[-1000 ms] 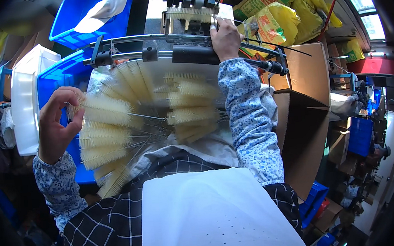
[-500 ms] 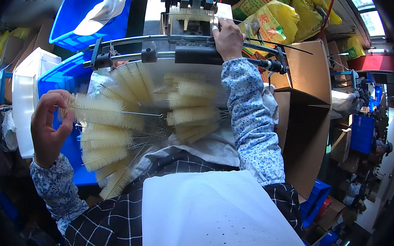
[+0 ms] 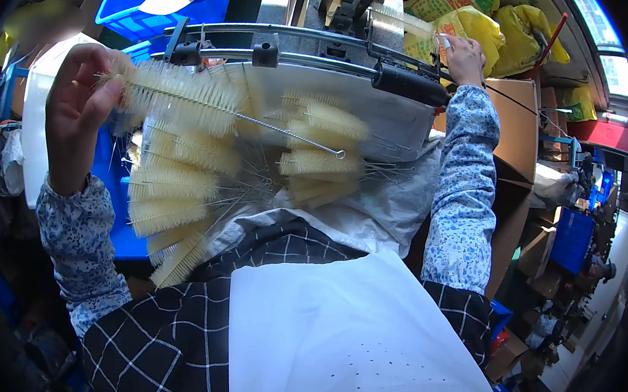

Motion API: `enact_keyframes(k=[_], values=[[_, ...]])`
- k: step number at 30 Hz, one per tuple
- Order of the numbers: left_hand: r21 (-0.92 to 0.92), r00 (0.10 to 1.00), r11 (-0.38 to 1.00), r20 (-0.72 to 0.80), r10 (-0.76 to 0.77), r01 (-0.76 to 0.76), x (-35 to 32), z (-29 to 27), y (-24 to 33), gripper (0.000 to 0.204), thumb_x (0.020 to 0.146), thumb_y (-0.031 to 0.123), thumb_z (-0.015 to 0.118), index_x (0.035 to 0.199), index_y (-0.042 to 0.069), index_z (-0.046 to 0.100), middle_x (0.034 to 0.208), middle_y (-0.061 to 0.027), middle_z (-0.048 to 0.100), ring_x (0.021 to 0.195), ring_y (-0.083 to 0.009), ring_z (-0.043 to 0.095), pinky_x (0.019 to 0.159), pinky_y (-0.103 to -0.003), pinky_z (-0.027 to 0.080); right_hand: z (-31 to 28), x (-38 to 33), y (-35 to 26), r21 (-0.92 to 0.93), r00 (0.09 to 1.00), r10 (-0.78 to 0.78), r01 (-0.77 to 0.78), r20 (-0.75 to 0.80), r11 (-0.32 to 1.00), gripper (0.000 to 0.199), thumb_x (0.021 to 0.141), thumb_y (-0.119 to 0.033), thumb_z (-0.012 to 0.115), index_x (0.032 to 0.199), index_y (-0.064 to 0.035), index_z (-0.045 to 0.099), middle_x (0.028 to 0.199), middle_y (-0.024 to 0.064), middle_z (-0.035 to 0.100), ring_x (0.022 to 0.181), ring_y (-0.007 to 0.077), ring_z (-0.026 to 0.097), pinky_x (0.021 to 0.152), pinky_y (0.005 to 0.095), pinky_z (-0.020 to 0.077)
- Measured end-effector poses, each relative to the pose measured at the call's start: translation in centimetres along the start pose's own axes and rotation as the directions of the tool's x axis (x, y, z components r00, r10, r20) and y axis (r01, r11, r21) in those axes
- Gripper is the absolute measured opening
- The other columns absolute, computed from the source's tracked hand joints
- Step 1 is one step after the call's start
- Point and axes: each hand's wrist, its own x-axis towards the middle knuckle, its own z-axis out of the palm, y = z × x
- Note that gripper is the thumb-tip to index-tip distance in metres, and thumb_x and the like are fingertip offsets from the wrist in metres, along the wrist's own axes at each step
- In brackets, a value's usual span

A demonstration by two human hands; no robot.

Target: The person repeatedly picks up bristle bundles and metal wire rods, inserts the rods into the bristles, and secures them using a mechanical press. The finished brush units are then placed into a blue bin. The process is repetitive and involves precise hand coordination.

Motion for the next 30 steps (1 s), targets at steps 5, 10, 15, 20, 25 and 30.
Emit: enact_keyframes(k=[5, 10, 15, 20, 25, 30], values=[[-0.078, 0.984, 0.997, 0.178, -0.005, 0.019, 0.8, 2.3, 0.0, 0.019, 0.079, 0.007, 0.055, 0.096, 0.005, 0.046, 0.087, -0.0019, 0.049, 0.076, -0.0083, 0.052, 0.068, -0.024, 0.046, -4.6, -1.5, 2.7, 0.516, 0.971, -0.047, -0.084, 0.234, 0.852, 0.02, 0.086, -0.017, 0.051, 0.102, -0.0127, 0.062, 0.091, 0.0078, 0.06, 0.09, 0.0255, 0.056, 0.077, 0.0335, 0.044], [-0.253, 0.948, 0.967, 0.314, 0.057, 0.026, 2.5, 7.0, -0.6, 0.018, 0.08, 0.003, 0.056, 0.095, 0.004, 0.046, 0.082, -0.001, 0.044, 0.074, -0.0091, 0.054, 0.07, -0.025, 0.049, -13.3, -5.7, -2.2, 0.875, 0.788, -0.387, -0.387, 0.478, 0.291, 0.035, 0.09, -0.026, 0.05, 0.118, -0.0037, 0.05, 0.102, 0.0051, 0.059, 0.096, 0.0137, 0.053, 0.081, 0.0291, 0.0438], [-0.099, 0.943, 0.989, 0.305, 0.134, -0.109, 3.1, 12.4, 0.3, 0.017, 0.076, 0.003, 0.059, 0.087, 0.003, 0.046, 0.08, -0.0014, 0.047, 0.077, -0.0099, 0.052, 0.077, -0.027, 0.048, -15.4, -5.7, -11.5, 0.897, 0.673, -0.653, -0.441, 0.347, 0.022, 0.038, 0.091, -0.029, 0.049, 0.12, -0.0037, 0.048, 0.102, 0.0047, 0.059, 0.097, 0.0139, 0.053, 0.082, 0.0273, 0.0438], [0.04, 0.911, 0.998, 0.411, 0.025, -0.045, 1.7, 11.5, 0.5, 0.031, 0.076, 0.006, 0.062, 0.102, 0.005, 0.045, 0.094, -0.0079, 0.052, 0.082, -0.0165, 0.056, 0.077, -0.03, 0.047, -15.1, -6.8, -16.3, 0.867, 0.721, -0.579, -0.497, 0.381, -0.048, 0.028, 0.088, -0.023, 0.053, 0.11, -0.0059, 0.053, 0.093, 0.0061, 0.061, 0.091, 0.0193, 0.055, 0.076, 0.03, 0.0442], [0.525, 0.825, 0.846, 0.516, -0.229, -0.093, -0.2, 4.9, -1.8, 0.047, 0.075, 0.016, 0.066, 0.114, 0.007, 0.041, 0.107, -0.0134, 0.05, 0.095, -0.0275, 0.055, 0.081, -0.037, 0.044, -7.1, -2.2, -10.3, 0.419, 0.995, -0.046, 0.079, -0.088, 0.904, 0.024, 0.079, -0.015, 0.057, 0.102, -0.0165, 0.06, 0.083, 0.0057, 0.058, 0.078, 0.024, 0.053, 0.07, 0.0349, 0.0406], [0.662, 0.711, 0.749, 0.545, -0.445, -0.038, -2.9, 4.2, -4.5, 0.047, 0.075, 0.016, 0.066, 0.115, 0.008, 0.042, 0.108, -0.0154, 0.048, 0.099, -0.0318, 0.052, 0.085, -0.037, 0.042, -3.1, -0.6, -9.0, 0.317, 0.996, 0.076, -0.087, 0.047, 0.944, 0.024, 0.081, -0.021, 0.054, 0.103, -0.0223, 0.061, 0.086, 0.0029, 0.058, 0.085, 0.0241, 0.051, 0.074, 0.0395, 0.0378]])
